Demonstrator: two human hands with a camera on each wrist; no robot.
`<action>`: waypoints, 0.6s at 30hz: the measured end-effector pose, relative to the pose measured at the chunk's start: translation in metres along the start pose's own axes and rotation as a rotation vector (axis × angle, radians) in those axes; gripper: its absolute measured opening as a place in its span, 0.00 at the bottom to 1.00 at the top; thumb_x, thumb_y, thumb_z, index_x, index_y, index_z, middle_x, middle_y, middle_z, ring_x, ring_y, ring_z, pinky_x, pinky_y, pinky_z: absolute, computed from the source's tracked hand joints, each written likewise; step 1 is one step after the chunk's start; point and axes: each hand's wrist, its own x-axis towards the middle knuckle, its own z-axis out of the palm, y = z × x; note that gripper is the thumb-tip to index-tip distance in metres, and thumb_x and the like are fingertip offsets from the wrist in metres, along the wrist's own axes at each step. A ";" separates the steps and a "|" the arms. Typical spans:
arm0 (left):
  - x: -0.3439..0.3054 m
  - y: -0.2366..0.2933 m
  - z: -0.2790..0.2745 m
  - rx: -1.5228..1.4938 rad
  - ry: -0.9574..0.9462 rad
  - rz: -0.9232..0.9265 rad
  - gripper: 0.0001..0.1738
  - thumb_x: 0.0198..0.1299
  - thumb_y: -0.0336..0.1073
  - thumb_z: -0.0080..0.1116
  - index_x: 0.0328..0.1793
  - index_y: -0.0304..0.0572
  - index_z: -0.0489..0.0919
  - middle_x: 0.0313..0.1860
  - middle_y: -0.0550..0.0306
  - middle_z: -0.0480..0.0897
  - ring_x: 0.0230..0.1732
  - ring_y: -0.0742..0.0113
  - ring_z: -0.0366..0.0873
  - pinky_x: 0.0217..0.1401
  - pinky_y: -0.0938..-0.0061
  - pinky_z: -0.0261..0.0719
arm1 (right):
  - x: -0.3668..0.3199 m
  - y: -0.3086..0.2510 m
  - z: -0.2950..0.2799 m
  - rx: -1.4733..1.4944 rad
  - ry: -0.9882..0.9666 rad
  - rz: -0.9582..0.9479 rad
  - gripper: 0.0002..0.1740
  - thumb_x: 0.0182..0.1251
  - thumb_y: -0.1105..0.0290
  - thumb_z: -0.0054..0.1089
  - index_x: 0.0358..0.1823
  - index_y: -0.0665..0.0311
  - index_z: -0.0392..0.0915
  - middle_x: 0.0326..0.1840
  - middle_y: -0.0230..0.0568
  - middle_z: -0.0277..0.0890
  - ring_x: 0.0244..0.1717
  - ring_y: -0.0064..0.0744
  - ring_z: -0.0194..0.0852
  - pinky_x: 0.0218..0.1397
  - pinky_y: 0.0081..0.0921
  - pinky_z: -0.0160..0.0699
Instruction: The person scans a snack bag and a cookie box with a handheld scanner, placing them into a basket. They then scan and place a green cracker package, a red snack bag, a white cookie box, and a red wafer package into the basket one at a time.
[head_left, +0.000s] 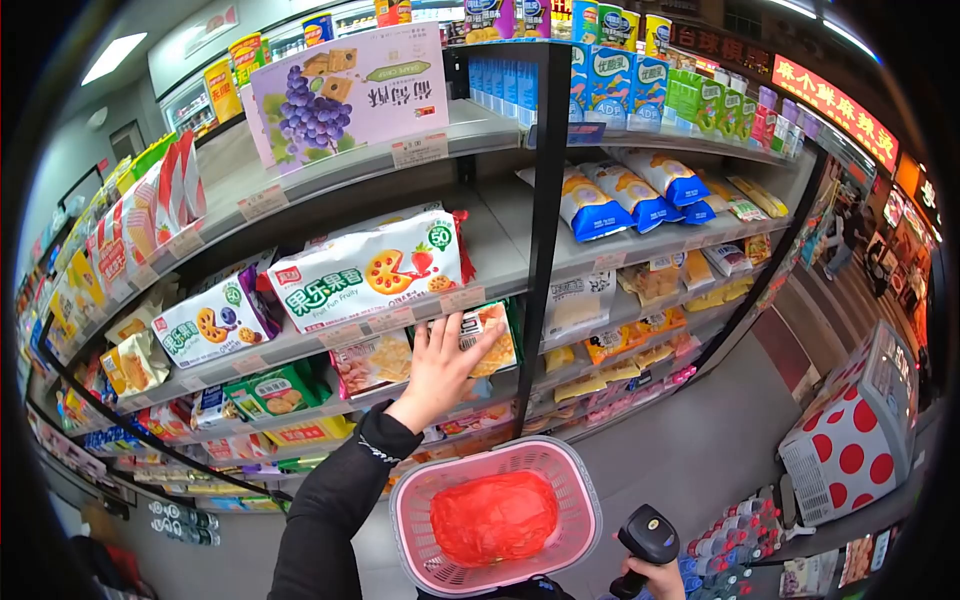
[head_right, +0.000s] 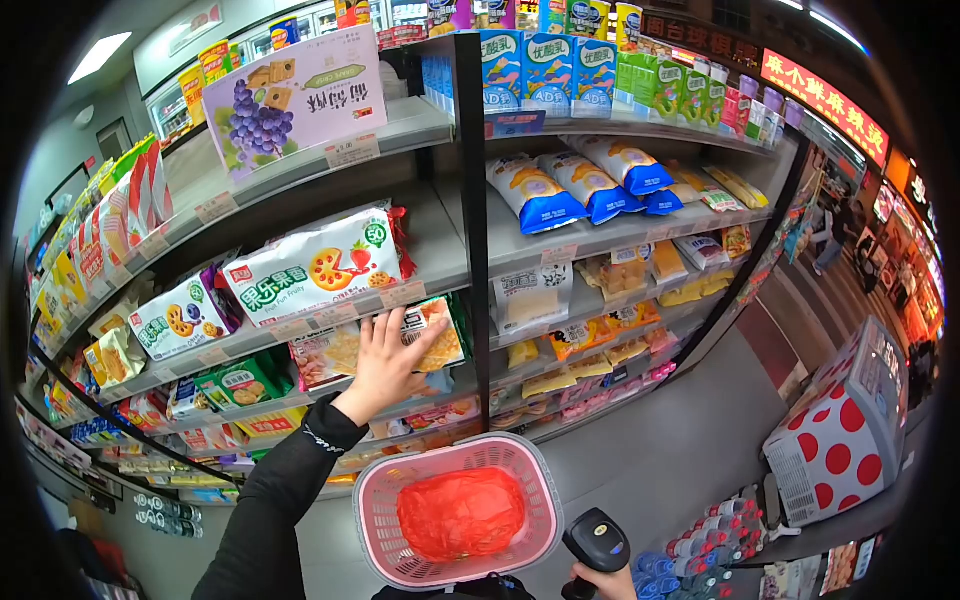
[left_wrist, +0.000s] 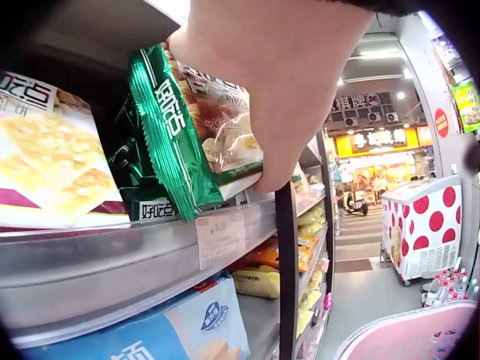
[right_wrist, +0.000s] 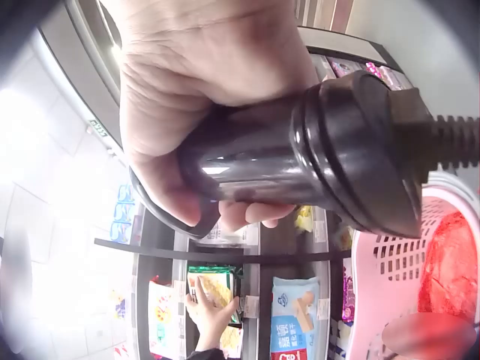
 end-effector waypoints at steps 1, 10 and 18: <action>0.001 -0.001 0.001 0.000 -0.004 -0.010 0.56 0.19 0.49 0.72 0.65 0.67 0.60 0.52 0.44 0.60 0.52 0.48 0.59 0.55 0.52 0.56 | 0.000 -0.004 -0.003 -0.009 -0.005 0.005 0.16 0.47 0.78 0.62 0.40 0.65 0.74 0.26 0.33 0.73 0.25 0.24 0.72 0.29 0.21 0.69; 0.009 -0.010 0.012 0.023 -0.025 -0.080 0.53 0.28 0.45 0.70 0.67 0.67 0.57 0.53 0.49 0.64 0.53 0.52 0.63 0.53 0.58 0.61 | 0.008 -0.002 -0.019 0.018 -0.053 0.027 0.16 0.46 0.81 0.61 0.40 0.65 0.73 0.27 0.34 0.73 0.25 0.26 0.72 0.29 0.22 0.71; 0.014 -0.010 0.015 0.005 -0.002 -0.006 0.42 0.40 0.53 0.62 0.65 0.68 0.61 0.56 0.46 0.66 0.56 0.52 0.63 0.52 0.60 0.63 | 0.011 0.009 -0.034 0.019 0.017 0.040 0.16 0.47 0.81 0.62 0.40 0.65 0.72 0.28 0.34 0.73 0.26 0.27 0.73 0.29 0.22 0.71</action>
